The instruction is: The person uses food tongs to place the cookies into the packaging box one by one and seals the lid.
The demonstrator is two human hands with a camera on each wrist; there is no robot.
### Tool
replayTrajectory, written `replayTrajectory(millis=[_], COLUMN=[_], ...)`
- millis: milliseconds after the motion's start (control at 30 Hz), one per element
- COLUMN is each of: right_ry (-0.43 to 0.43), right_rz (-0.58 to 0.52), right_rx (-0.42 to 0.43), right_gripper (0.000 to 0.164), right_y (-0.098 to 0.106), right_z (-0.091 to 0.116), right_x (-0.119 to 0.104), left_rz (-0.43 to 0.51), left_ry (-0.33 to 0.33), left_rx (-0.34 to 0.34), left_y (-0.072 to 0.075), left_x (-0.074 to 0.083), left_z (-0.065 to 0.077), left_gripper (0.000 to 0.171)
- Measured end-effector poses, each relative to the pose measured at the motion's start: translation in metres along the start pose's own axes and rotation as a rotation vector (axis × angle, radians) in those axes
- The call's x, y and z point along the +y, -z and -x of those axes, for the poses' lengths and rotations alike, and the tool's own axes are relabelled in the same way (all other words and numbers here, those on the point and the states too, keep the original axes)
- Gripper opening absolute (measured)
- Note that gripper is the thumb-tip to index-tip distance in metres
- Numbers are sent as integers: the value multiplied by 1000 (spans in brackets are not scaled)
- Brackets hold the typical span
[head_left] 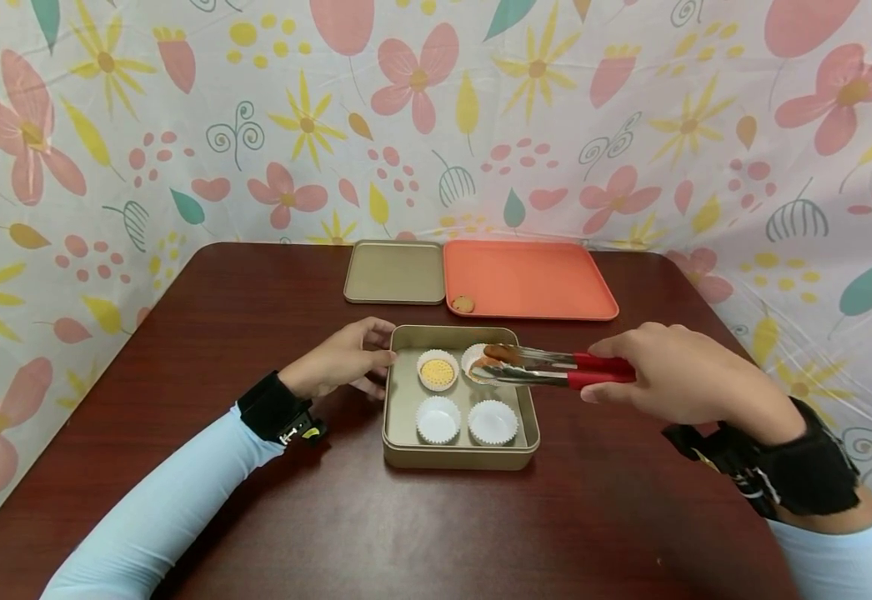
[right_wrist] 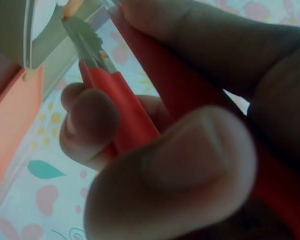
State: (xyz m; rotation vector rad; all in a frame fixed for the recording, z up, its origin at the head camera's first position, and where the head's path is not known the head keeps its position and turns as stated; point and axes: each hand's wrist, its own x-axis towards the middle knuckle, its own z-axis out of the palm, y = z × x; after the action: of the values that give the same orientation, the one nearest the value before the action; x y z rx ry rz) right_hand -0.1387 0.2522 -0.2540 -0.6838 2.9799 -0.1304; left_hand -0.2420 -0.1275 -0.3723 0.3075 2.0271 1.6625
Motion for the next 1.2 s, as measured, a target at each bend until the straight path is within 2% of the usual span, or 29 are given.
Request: replayTrajectory(millis=[100, 333, 533, 800, 1100, 1200], right_ry=[8, 28, 42, 59, 80, 75], right_rz=[-1, -8, 36, 35, 55, 56], right_rx=[-22, -77, -98, -100, -106, -107], right_gripper=[66, 47, 47, 42, 28, 32], right_y=[-1, -2, -2, -7, -10, -11], right_z=[5, 12, 14, 13, 9, 7], right_x=[-2, -9, -12, -12, -14, -15], left_rz=[-2, -7, -8, -3, -5, -8], left_ry=[-1, -4, 0, 2, 4, 7], left_rx=[-3, -7, -11, -1, -5, -6], left_y=[0, 0, 0, -1, 1, 1], left_x=[0, 1, 1, 0, -2, -1], left_z=[0, 1, 1, 1, 0, 0], left_gripper=[53, 53, 53, 53, 54, 54])
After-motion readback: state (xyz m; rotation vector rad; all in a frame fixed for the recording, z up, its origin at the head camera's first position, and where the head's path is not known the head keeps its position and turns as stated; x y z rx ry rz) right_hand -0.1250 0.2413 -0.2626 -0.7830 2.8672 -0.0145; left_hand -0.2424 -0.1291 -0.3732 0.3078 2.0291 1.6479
